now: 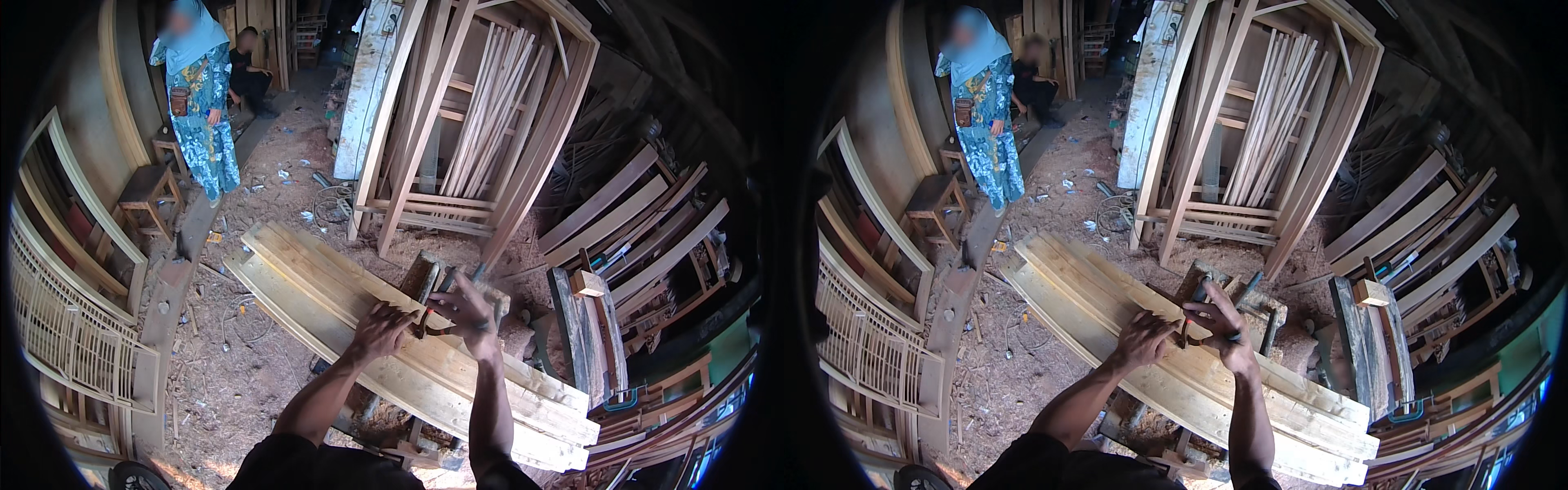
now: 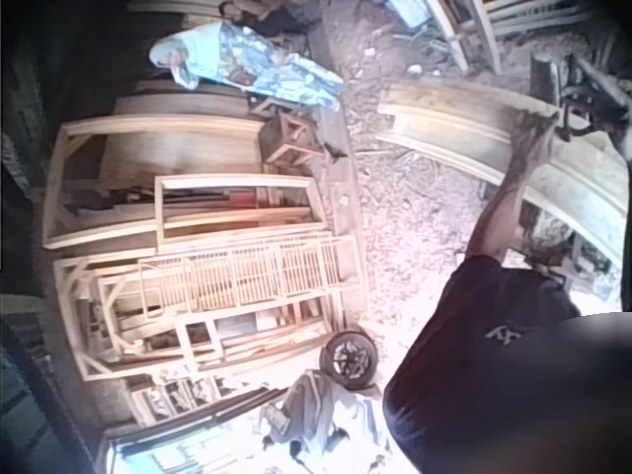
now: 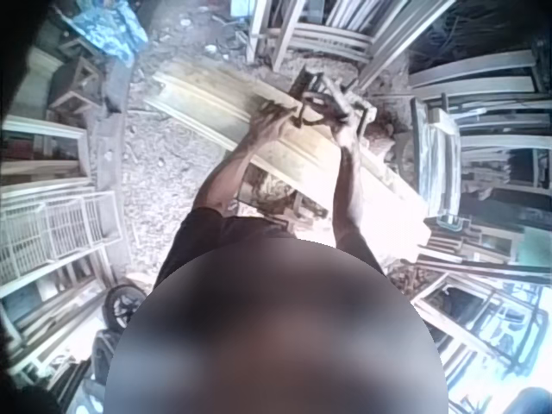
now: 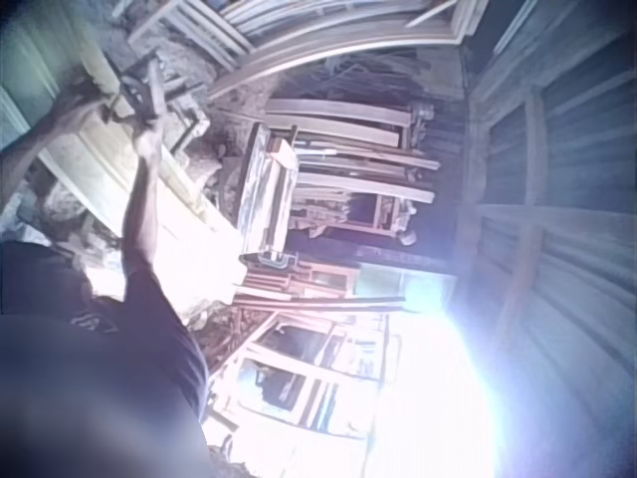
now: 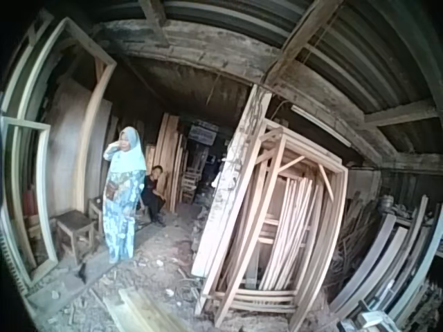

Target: The person uses a hammer and nail puller to drive nails into wooden planks, repeatedly repositioning the planks and striking the nails. The person also lifts and stacks the planks while others are present in the workshop.

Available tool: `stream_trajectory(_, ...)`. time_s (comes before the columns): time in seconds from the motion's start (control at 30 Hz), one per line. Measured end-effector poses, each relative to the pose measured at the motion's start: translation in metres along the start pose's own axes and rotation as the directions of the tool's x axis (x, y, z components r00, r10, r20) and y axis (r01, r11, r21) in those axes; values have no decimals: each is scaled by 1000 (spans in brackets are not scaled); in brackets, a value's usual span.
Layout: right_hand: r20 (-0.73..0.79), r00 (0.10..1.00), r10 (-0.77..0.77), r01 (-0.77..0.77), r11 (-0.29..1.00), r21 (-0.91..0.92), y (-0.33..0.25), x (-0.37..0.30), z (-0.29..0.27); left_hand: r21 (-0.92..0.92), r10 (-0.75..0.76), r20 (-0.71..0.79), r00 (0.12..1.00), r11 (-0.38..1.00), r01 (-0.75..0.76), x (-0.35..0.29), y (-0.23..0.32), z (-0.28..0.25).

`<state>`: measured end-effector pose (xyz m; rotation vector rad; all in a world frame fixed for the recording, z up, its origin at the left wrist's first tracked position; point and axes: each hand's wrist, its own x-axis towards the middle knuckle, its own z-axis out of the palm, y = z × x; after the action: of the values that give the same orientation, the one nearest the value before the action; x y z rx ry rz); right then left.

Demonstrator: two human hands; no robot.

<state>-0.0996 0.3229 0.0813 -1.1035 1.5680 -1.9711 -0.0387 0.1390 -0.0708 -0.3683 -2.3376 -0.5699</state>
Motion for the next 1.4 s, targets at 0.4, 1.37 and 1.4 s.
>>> stream_trajectory(0.4, -248, 959, -136, 90, 978, -187, 30, 3, -12, -69, -206, 127, 970, 974, 216, 14, 40, -2)
stream_trajectory(1.37, -520, 824, -226, 136, 969, -206, 51, 7, -11, 26, -250, 135, 959, 968, 248, 2, 47, 25)
stream_trajectory(1.4, -619, 773, -138, 129, 990, -60, 54, 1, -11, -182, -263, 142, 954, 941, 286, 0, 44, 22)
